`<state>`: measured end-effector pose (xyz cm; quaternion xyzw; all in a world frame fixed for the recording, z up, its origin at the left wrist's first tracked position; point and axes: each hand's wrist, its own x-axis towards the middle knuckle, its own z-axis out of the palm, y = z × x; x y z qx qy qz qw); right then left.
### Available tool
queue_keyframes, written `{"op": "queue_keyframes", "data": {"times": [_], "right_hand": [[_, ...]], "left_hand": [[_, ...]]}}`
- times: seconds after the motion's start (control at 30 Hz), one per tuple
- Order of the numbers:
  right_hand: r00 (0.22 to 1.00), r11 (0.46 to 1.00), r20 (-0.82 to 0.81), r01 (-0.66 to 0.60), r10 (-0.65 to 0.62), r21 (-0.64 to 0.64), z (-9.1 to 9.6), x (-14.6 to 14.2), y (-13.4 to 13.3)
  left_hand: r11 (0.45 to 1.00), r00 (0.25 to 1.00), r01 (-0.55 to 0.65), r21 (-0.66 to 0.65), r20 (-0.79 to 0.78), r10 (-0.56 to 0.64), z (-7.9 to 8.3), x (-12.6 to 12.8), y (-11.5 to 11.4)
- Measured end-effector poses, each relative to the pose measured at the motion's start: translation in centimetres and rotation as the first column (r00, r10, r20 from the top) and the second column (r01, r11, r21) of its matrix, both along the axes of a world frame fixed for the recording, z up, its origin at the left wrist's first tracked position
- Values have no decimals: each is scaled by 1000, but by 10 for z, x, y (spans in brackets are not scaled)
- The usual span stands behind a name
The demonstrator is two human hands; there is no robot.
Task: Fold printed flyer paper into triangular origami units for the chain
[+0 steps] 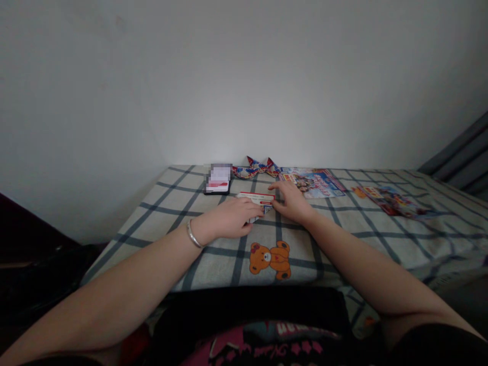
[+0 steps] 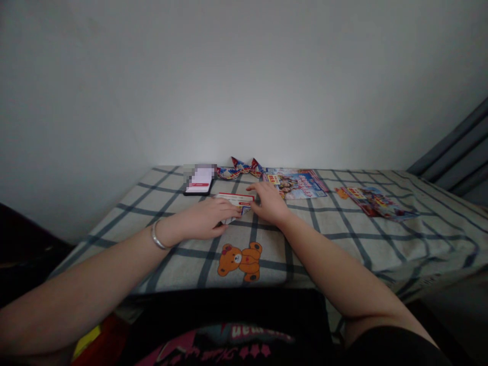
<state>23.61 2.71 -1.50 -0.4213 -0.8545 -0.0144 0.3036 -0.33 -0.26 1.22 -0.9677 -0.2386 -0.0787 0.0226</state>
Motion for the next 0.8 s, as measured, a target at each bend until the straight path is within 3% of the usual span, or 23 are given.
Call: {"op": "queue_keyframes", "data": {"times": [0.4, 0.53, 0.8], "right_hand": [[996, 995, 85, -14, 23, -101, -1, -5, -3], [993, 993, 117, -7, 20, -114, 2, -6, -7], [986, 987, 116, -106, 120, -118, 1, -4, -7]], "left_hand": [[995, 997, 75, 70, -4, -75, -4, -3, 7], [996, 999, 41, 77, 27, -43, -4, -4, 9], [984, 992, 2, 180, 121, -24, -10, -2, 12]]}}
